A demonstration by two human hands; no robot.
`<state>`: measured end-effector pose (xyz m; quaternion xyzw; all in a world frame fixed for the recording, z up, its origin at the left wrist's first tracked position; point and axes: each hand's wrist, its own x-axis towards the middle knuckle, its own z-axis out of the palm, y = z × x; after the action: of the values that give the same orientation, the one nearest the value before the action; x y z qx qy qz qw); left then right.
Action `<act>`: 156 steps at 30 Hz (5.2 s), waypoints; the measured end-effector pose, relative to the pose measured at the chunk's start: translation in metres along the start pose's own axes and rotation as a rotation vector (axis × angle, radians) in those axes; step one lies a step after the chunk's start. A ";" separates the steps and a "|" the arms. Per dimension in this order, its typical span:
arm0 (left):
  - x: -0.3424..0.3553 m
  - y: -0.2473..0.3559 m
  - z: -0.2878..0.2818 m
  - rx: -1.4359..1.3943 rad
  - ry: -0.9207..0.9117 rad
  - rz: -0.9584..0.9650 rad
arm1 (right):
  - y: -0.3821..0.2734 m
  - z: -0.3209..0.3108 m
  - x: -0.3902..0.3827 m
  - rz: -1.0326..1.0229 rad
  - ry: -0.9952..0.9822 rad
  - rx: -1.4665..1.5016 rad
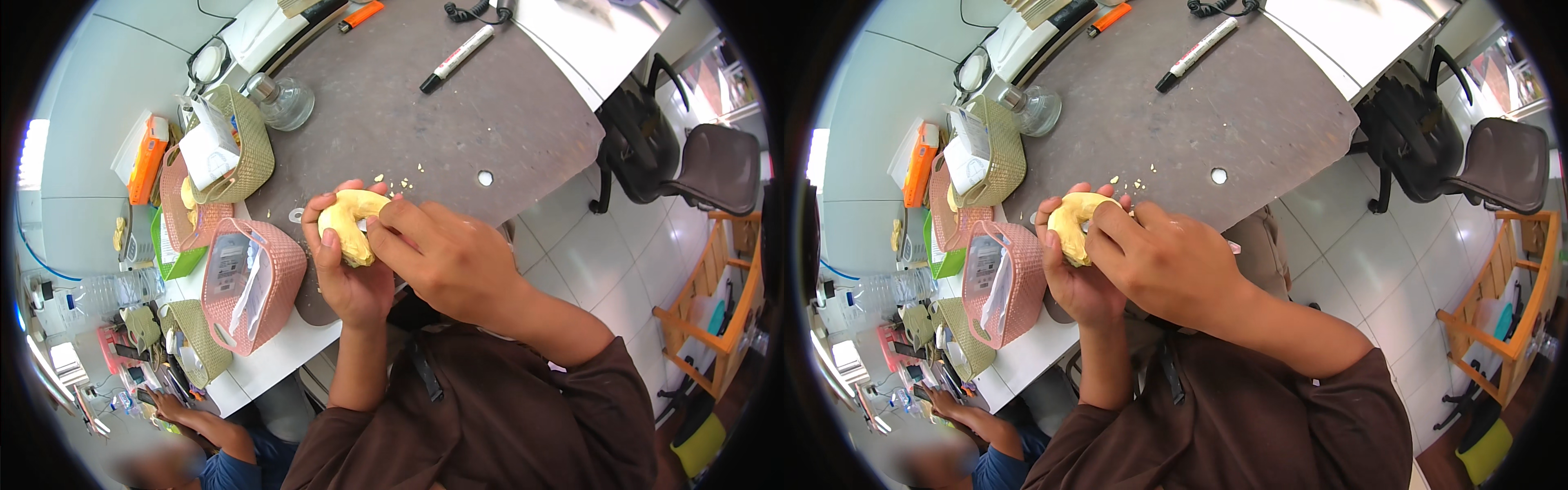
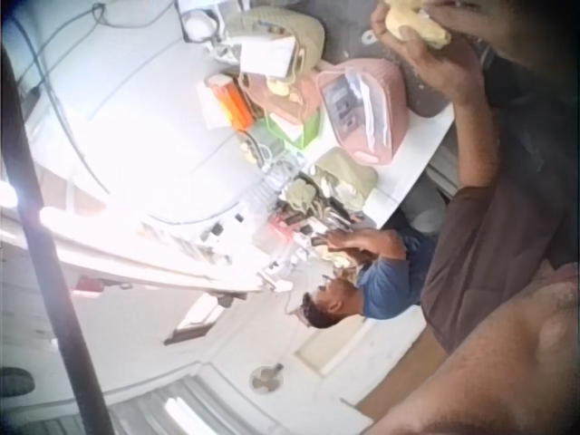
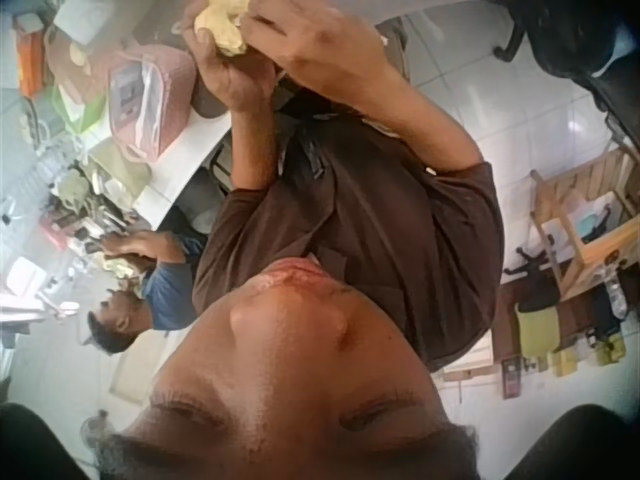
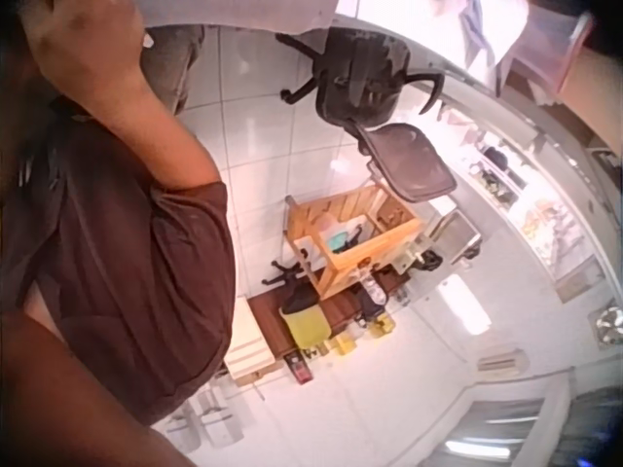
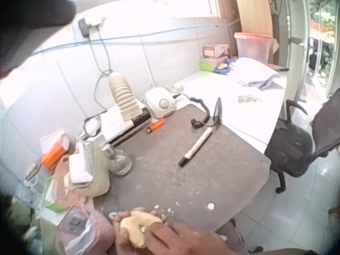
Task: The person uses a small carving tool to shave off excess material from a yellow dental impression model held by hand.
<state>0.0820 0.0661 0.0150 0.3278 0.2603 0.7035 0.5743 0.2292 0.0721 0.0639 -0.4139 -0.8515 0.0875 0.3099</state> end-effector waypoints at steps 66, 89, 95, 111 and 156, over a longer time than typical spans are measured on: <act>0.021 -0.019 0.019 0.490 -0.183 0.226 | 0.043 -0.007 -0.024 0.423 0.177 0.872; 0.008 0.012 0.002 -0.179 0.082 -0.089 | 0.023 -0.013 -0.010 0.143 0.100 0.542; 0.006 0.009 0.000 -0.133 0.066 -0.107 | 0.018 0.005 -0.017 0.115 0.190 0.501; 0.002 0.007 0.008 0.104 0.151 -0.028 | 0.024 0.011 -0.007 -0.020 0.158 0.211; 0.012 -0.014 0.007 0.825 -0.066 0.555 | 0.058 -0.024 -0.026 0.456 -0.100 0.530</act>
<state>0.0947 0.0809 0.0117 0.6067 0.4014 0.6575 0.1961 0.2933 0.0873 0.0478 -0.4937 -0.6991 0.3923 0.3371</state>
